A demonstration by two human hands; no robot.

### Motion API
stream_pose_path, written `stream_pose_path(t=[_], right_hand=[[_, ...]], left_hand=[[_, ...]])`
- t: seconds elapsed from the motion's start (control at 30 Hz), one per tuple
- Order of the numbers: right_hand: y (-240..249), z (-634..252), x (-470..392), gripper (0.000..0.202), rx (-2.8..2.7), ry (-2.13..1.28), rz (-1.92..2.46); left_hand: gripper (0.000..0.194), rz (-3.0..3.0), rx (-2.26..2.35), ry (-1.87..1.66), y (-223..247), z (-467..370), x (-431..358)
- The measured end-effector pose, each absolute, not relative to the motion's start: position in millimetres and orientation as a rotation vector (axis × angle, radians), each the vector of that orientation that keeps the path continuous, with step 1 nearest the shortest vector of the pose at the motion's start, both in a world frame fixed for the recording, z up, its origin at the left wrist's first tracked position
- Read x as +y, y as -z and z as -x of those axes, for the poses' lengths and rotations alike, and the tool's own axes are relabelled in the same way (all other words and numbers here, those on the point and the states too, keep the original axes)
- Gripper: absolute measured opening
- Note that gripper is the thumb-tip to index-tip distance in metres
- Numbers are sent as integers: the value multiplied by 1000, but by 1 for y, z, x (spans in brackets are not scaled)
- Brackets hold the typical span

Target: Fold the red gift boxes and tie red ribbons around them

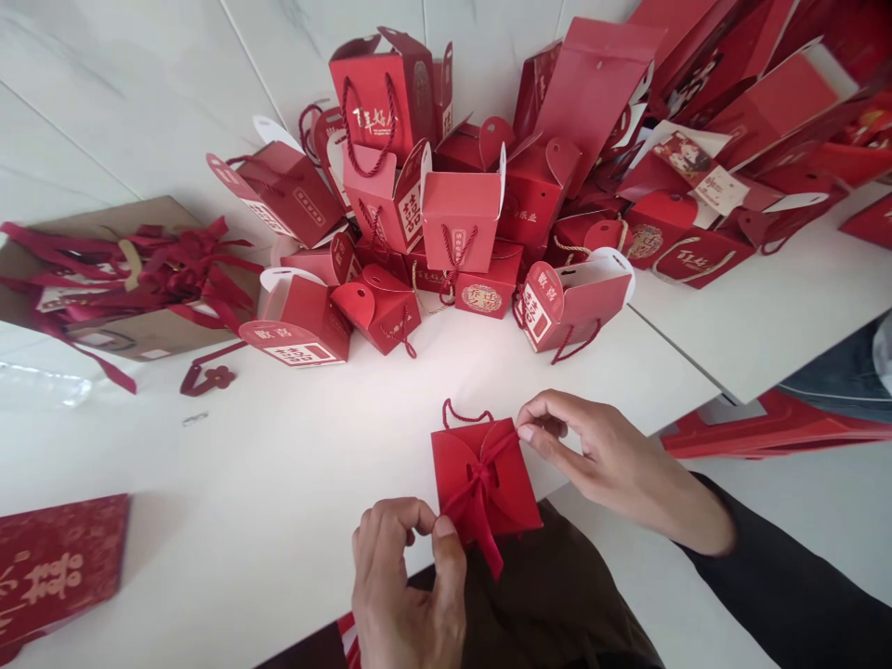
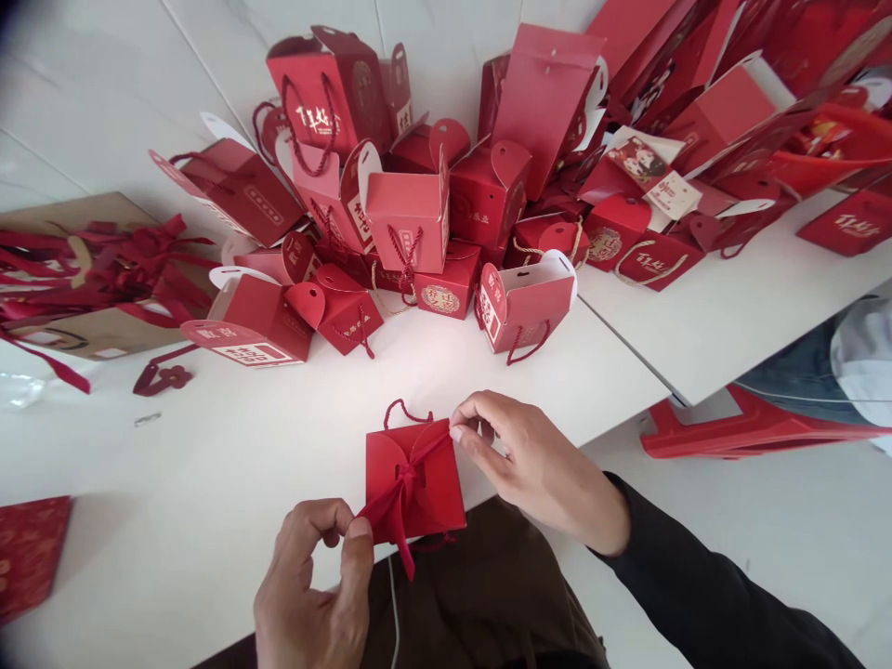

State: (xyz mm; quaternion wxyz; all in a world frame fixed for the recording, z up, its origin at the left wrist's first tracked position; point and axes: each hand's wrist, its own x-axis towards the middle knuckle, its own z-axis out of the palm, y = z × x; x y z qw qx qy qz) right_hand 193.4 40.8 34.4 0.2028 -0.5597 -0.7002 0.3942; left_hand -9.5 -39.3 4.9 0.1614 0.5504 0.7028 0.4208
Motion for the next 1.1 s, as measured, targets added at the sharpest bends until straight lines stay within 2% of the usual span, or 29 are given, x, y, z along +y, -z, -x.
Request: stream_pose_path(t=[0.27,0.43,0.57,0.63,0.73,0.97,1.0,1.1], right_hand=[[-33,-195,41,24,-1949,-1114,1572],[-39,-189,32,8,-2007,-880,1386],[-41,-174,23,24,-2216,-844,1129],[-39,-168,21,24,-2262,-818,1093],[-36,-166,21,14,-2176,-844,1125],[-40,-171,21,11,-1882,-1046,1418],[-41,-171,21,12,-1872,-1062,1439],[-42,-172,19,12,-1833,-1042,1465]], left_hand=[[30,-1332,1997,-1117,-14,11,-41],[30,-1183,1905,-1132,-18,7,-42],[24,-1188,1852,-1206,-17,4,-40],[20,-1274,1833,-1213,-15,6,-37],[13,-1402,1811,-1185,-11,11,-35],[7,-1470,1794,-1192,-5,18,-37],[9,-1489,1811,-1206,-5,18,-37],[33,-1622,1807,-1222,-8,16,-34]])
